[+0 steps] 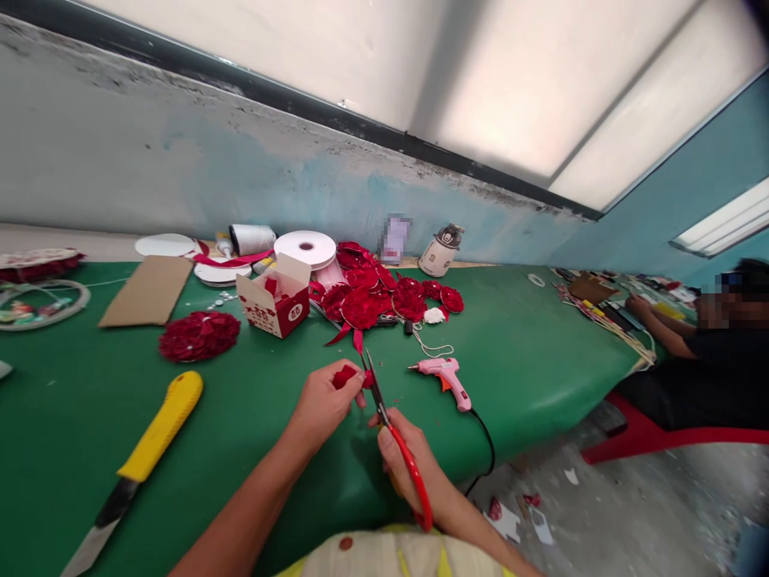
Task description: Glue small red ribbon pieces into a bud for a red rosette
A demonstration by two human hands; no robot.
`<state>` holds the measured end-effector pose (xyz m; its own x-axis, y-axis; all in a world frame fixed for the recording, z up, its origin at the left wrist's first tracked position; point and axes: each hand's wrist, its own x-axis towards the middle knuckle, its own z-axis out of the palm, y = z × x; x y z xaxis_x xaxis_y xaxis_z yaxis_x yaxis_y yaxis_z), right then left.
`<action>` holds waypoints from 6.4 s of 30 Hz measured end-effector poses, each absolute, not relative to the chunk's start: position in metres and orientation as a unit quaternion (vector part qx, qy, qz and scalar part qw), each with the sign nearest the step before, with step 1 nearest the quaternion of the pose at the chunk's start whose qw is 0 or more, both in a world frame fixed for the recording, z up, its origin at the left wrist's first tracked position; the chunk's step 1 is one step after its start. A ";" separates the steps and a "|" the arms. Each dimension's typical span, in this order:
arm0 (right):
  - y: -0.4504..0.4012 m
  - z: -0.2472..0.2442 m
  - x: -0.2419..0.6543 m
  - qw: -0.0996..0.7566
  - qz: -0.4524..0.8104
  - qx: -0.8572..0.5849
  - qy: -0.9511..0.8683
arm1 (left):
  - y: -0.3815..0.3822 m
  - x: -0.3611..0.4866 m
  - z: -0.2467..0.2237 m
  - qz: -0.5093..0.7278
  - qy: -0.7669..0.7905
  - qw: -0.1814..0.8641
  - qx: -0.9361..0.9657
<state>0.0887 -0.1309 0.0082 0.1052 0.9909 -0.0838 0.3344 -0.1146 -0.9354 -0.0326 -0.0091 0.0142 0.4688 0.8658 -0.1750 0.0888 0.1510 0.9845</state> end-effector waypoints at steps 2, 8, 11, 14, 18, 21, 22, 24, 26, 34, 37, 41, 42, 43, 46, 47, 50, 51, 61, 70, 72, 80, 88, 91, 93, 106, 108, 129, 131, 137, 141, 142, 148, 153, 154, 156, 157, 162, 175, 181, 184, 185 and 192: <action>-0.131 0.009 0.088 0.403 0.411 -0.624 -0.529 | -0.009 -0.033 0.015 0.307 0.412 0.637 0.575; -0.131 0.008 0.088 0.407 0.412 -0.627 -0.521 | -0.008 -0.034 0.014 0.297 0.414 0.638 0.578; -0.131 0.006 0.089 0.407 0.406 -0.627 -0.526 | -0.007 -0.034 0.012 0.290 0.411 0.637 0.584; -0.132 0.006 0.089 0.408 0.393 -0.629 -0.533 | -0.007 -0.034 0.011 0.287 0.408 0.636 0.589; -0.132 0.006 0.089 0.412 0.386 -0.631 -0.532 | -0.008 -0.034 0.012 0.289 0.404 0.641 0.585; -0.133 0.005 0.089 0.411 0.384 -0.640 -0.524 | -0.008 -0.033 0.012 0.290 0.401 0.646 0.581; -0.133 0.005 0.089 0.410 0.382 -0.644 -0.521 | -0.008 -0.033 0.012 0.289 0.401 0.647 0.580; -0.133 0.003 0.088 0.408 0.378 -0.651 -0.516 | -0.008 -0.034 0.011 0.287 0.402 0.648 0.580; -0.133 0.003 0.086 0.407 0.375 -0.657 -0.512 | -0.007 -0.034 0.011 0.284 0.403 0.650 0.579; -0.123 0.003 0.119 0.388 0.300 -0.717 -0.495 | -0.001 -0.035 0.012 0.277 0.429 0.680 0.526; -0.117 0.004 0.174 0.341 0.186 -0.789 -0.477 | 0.002 -0.034 0.008 0.269 0.451 0.691 0.497; -0.115 -0.005 0.259 0.148 -0.011 -0.906 -0.396 | 0.005 -0.034 0.003 0.242 0.434 0.720 0.484; -0.116 -0.009 0.277 0.127 -0.020 -0.914 -0.385 | 0.005 -0.033 0.001 0.237 0.427 0.723 0.489; -0.118 -0.013 0.292 0.114 -0.023 -0.918 -0.379 | 0.005 -0.033 0.000 0.232 0.421 0.724 0.496; -0.124 -0.023 0.322 0.094 -0.026 -0.920 -0.379 | 0.006 -0.031 -0.004 0.215 0.403 0.726 0.514; -0.126 -0.024 0.327 0.092 -0.030 -0.919 -0.382 | 0.006 -0.030 -0.004 0.209 0.399 0.728 0.517; -0.129 -0.023 0.330 0.097 -0.047 -0.912 -0.395 | 0.005 -0.028 -0.004 0.190 0.385 0.742 0.515; -0.129 -0.022 0.326 0.102 -0.052 -0.909 -0.400 | 0.005 -0.027 -0.004 0.186 0.381 0.748 0.511; -0.112 -0.037 0.242 0.168 0.043 -0.874 -0.454 | 0.001 -0.024 -0.001 0.186 0.380 0.748 0.511; -0.100 -0.033 0.243 0.285 0.166 -0.867 -0.374 | 0.006 -0.023 -0.017 0.170 0.415 0.675 0.586; -0.107 -0.029 0.244 0.325 0.216 -0.850 -0.353 | 0.007 -0.024 -0.021 0.156 0.414 0.648 0.620; -0.134 0.004 0.203 0.495 0.483 -0.621 -0.369 | 0.007 -0.016 -0.025 0.061 0.412 0.487 0.767; -0.137 0.001 0.169 0.365 0.464 -0.671 -0.449 | 0.006 -0.011 -0.019 0.049 0.413 0.394 0.820; -0.141 0.001 0.168 0.356 0.439 -0.671 -0.479 | 0.005 -0.010 -0.020 0.052 0.412 0.364 0.834; -0.143 0.001 0.169 0.351 0.430 -0.668 -0.496 | 0.006 -0.010 -0.020 0.052 0.410 0.349 0.841; -0.146 0.011 0.175 0.325 0.503 -0.619 -0.508 | 0.014 -0.017 -0.015 0.051 0.401 0.338 0.850; -0.148 0.011 0.176 0.323 0.505 -0.620 -0.506 | 0.014 -0.016 -0.016 0.052 0.399 0.334 0.852; -0.141 0.023 0.170 0.296 0.424 -0.661 -0.544 | 0.018 -0.012 -0.020 0.037 0.380 0.351 0.855; -0.137 0.022 0.168 0.292 0.421 -0.664 -0.545 | 0.017 -0.012 -0.020 0.038 0.378 0.347 0.857; -0.123 0.016 0.162 0.282 0.415 -0.666 -0.552 | 0.015 -0.012 -0.022 0.036 0.387 0.330 0.860; -0.118 0.014 0.161 0.270 0.407 -0.669 -0.560 | 0.015 -0.012 -0.025 0.035 0.393 0.323 0.860; -0.117 0.014 0.160 0.266 0.406 -0.670 -0.562 | 0.015 -0.012 -0.025 0.034 0.394 0.322 0.860; -0.117 0.018 0.160 0.255 0.397 -0.675 -0.567 | 0.014 -0.011 -0.026 0.030 0.398 0.314 0.862; -0.117 0.019 0.161 0.244 0.385 -0.678 -0.576 | 0.013 -0.011 -0.026 0.027 0.398 0.304 0.865; -0.117 0.018 0.161 0.242 0.382 -0.678 -0.579 | 0.013 -0.011 -0.026 0.027 0.398 0.301 0.866; -0.116 0.018 0.162 0.240 0.376 -0.678 -0.585 | 0.012 -0.011 -0.026 0.026 0.398 0.296 0.868; -0.116 0.019 0.162 0.239 0.372 -0.678 -0.588 | 0.012 -0.011 -0.026 0.026 0.398 0.293 0.869; -0.113 0.020 0.161 0.241 0.358 -0.675 -0.598 | 0.011 -0.009 -0.027 0.019 0.400 0.279 0.872; -0.118 0.027 0.160 0.234 0.353 -0.666 -0.614 | 0.011 -0.009 -0.025 0.018 0.402 0.276 0.873; -0.119 0.030 0.159 0.229 0.346 -0.664 -0.622 | 0.011 -0.008 -0.024 0.018 0.401 0.278 0.873; -0.115 0.027 0.160 0.231 0.354 -0.669 -0.611 | 0.011 -0.008 -0.024 0.018 0.401 0.277 0.873; -0.113 0.026 0.161 0.234 0.356 -0.671 -0.606 | 0.011 -0.008 -0.024 0.018 0.401 0.276 0.873; -0.111 0.024 0.162 0.233 0.351 -0.680 -0.600 | 0.011 -0.008 -0.023 0.012 0.403 0.281 0.871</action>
